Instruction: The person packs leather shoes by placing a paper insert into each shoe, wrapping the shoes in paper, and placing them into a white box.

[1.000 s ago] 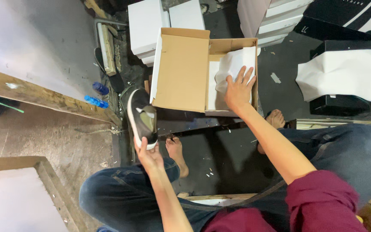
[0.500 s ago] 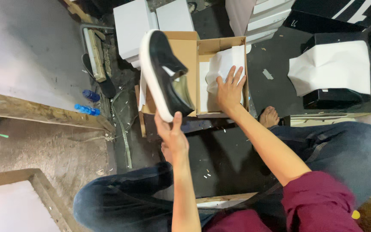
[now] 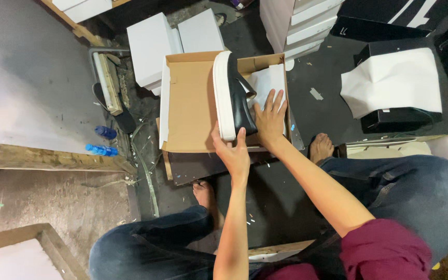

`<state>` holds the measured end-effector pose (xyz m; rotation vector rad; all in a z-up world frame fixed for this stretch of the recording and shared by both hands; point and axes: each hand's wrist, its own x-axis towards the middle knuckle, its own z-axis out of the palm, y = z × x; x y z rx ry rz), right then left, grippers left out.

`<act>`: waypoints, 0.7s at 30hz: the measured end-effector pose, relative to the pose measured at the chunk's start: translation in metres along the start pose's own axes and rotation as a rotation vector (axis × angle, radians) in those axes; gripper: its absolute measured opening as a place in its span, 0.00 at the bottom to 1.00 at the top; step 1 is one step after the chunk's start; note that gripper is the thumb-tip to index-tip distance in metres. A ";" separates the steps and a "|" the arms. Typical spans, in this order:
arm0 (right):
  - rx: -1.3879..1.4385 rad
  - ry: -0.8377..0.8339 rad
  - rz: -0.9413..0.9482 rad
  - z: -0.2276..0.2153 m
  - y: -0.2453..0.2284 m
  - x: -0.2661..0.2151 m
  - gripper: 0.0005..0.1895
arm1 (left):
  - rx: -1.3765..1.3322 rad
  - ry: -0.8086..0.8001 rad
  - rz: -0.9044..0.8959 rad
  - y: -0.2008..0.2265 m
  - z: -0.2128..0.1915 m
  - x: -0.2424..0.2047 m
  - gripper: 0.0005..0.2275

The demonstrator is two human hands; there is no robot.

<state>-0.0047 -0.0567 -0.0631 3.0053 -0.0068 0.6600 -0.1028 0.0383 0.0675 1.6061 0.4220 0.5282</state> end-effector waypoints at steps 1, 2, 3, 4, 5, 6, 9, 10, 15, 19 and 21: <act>0.003 0.028 -0.002 0.002 0.001 0.000 0.10 | -0.053 -0.023 -0.026 -0.002 0.000 0.000 0.33; 0.006 0.054 -0.005 0.005 0.001 -0.001 0.09 | -0.105 -0.045 -0.054 -0.004 -0.001 -0.001 0.33; 0.008 0.053 -0.003 0.006 0.000 -0.001 0.09 | -0.102 -0.046 -0.054 -0.002 -0.001 -0.001 0.33; 0.017 0.082 0.000 0.008 0.000 0.000 0.08 | -0.076 -0.055 -0.045 -0.001 0.000 -0.001 0.32; 0.026 0.112 0.004 0.009 0.000 -0.001 0.07 | -0.050 -0.064 -0.037 0.000 0.000 -0.002 0.32; 0.025 0.112 0.003 0.015 0.001 -0.001 0.07 | -0.051 -0.063 -0.037 -0.005 0.000 -0.002 0.32; 0.006 0.140 0.000 0.029 0.003 -0.002 0.08 | -0.016 -0.083 -0.034 -0.018 0.000 0.002 0.32; -0.011 0.156 0.004 0.030 0.002 -0.002 0.07 | -0.011 -0.118 -0.054 -0.020 -0.002 0.004 0.32; -0.058 0.187 -0.019 0.017 0.001 -0.002 0.07 | 0.165 -0.199 -0.098 0.010 -0.007 0.015 0.29; 0.005 -0.277 -0.015 0.004 0.005 0.004 0.13 | 0.488 -0.375 -0.212 0.042 -0.009 0.019 0.33; 0.030 -0.299 -0.011 0.005 0.006 0.006 0.15 | 0.653 -0.447 -0.248 0.046 -0.011 0.024 0.35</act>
